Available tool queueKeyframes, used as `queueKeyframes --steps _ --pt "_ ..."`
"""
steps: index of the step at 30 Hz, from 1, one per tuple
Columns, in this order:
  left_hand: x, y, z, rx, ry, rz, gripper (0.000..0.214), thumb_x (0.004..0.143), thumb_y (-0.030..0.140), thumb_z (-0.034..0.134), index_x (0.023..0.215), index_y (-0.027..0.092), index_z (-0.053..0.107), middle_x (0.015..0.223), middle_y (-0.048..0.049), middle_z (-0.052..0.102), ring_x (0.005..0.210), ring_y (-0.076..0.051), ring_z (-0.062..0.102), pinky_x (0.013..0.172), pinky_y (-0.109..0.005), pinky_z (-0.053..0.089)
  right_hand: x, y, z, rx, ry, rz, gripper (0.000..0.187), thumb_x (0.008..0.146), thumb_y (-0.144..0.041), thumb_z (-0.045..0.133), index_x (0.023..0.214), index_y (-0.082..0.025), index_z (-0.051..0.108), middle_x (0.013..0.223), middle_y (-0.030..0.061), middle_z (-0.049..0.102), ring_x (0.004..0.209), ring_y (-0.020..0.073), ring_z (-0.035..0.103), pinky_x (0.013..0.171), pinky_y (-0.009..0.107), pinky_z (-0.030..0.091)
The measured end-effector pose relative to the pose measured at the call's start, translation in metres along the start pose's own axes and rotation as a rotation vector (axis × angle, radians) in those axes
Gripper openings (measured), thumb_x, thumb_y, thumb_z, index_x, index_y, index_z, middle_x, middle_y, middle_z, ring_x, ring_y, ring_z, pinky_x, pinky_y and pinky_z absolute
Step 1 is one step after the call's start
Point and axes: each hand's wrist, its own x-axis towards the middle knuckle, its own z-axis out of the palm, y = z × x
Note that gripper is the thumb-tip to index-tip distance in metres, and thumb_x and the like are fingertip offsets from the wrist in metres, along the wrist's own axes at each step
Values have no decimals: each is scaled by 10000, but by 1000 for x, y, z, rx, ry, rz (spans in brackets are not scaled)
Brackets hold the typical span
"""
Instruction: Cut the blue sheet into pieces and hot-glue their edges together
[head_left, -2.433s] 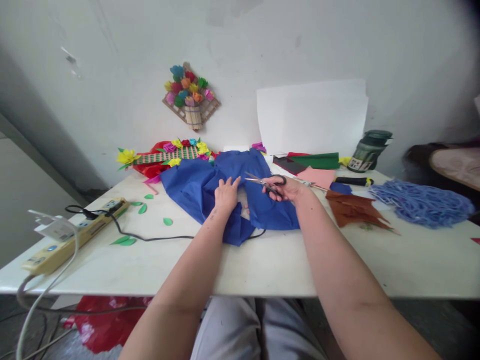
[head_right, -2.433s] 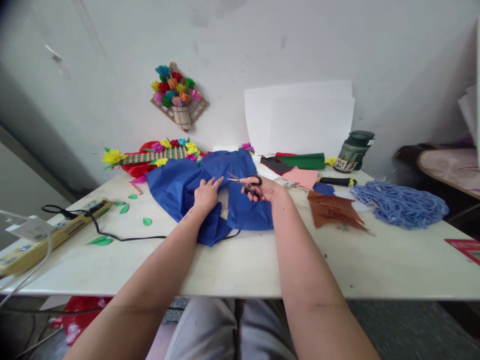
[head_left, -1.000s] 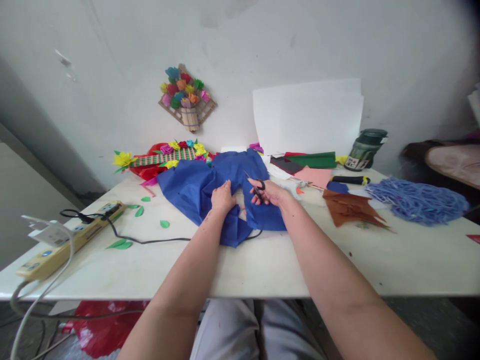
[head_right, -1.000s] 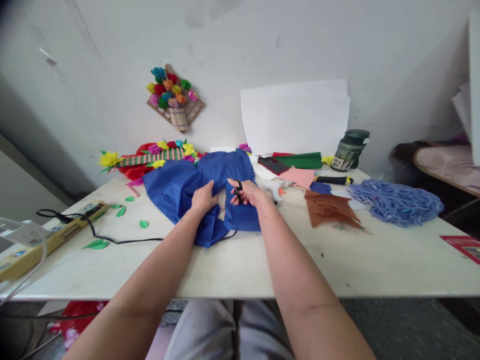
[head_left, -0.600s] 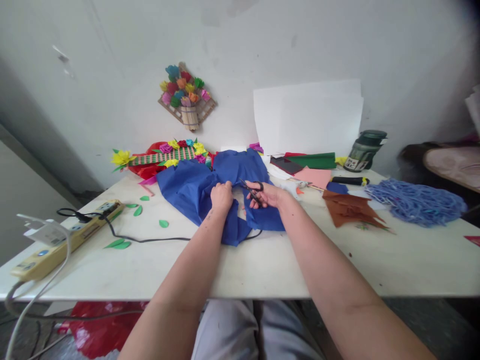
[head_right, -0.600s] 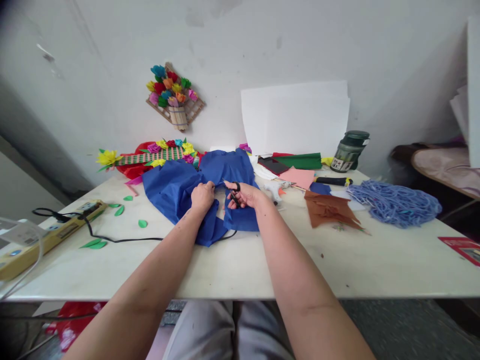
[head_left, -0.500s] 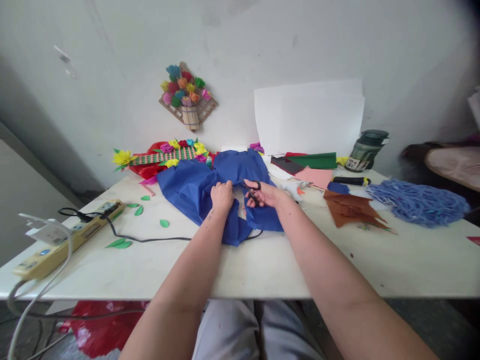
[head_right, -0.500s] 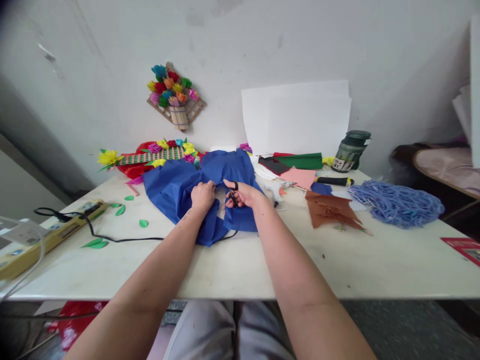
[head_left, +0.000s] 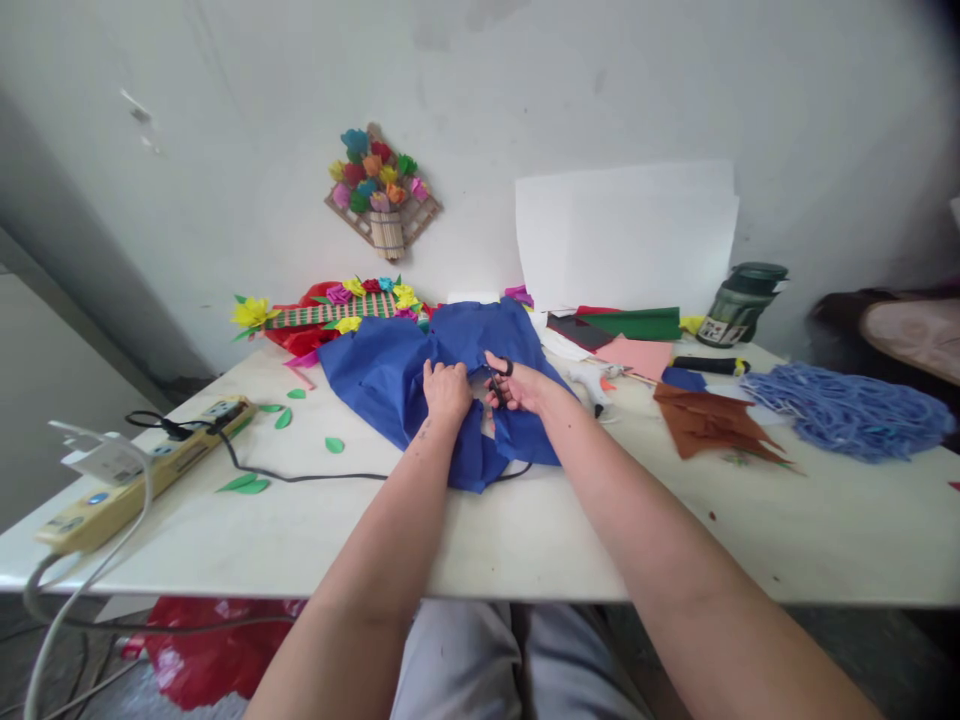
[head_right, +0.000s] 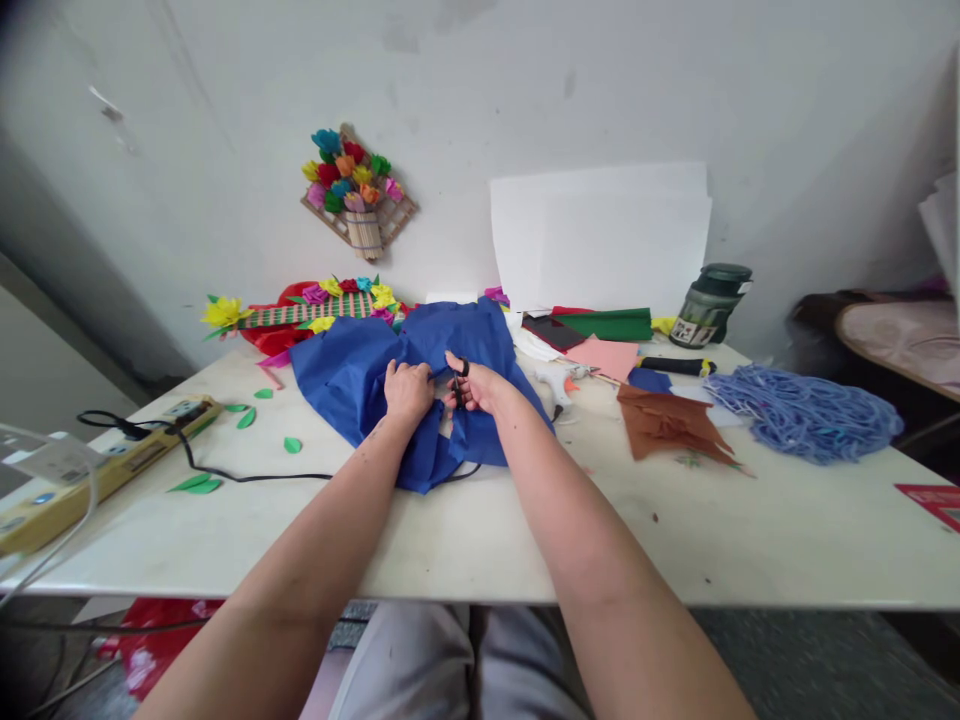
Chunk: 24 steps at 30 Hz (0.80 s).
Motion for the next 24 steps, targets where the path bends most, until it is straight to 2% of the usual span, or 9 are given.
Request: queueKeyframes --steps 6,15,19,24 --pt "0 3 -5 5 -103 -62 275 858 230 354 1018 190 575 837 -95 670 858 -195 624 868 -342 373 3 7 -2 -13 28 -60 502 784 -645 409 732 -150 475 525 36 565 410 92 529 251 142 262" --pt "2 3 -4 22 -102 -40 254 867 242 365 1003 173 568 792 -100 674 815 -196 641 857 -344 393 3 16 10 -70 208 -224 390 789 -496 556 674 -130 487 396 -7 494 304 58 421 242 139 205" --pt "3 2 -4 31 -97 -41 270 866 228 364 948 166 614 795 -114 674 822 -205 643 845 -346 407 3 15 7 -63 167 -199 413 768 -540 550 703 -138 481 433 20 536 331 80 464 249 150 237" --pt "2 2 -5 26 -52 -14 281 861 226 372 890 173 646 755 -105 675 790 -209 649 845 -353 411 3 5 -1 -24 21 -75 520 779 -656 400 764 -142 472 545 66 593 419 116 554 271 153 277"
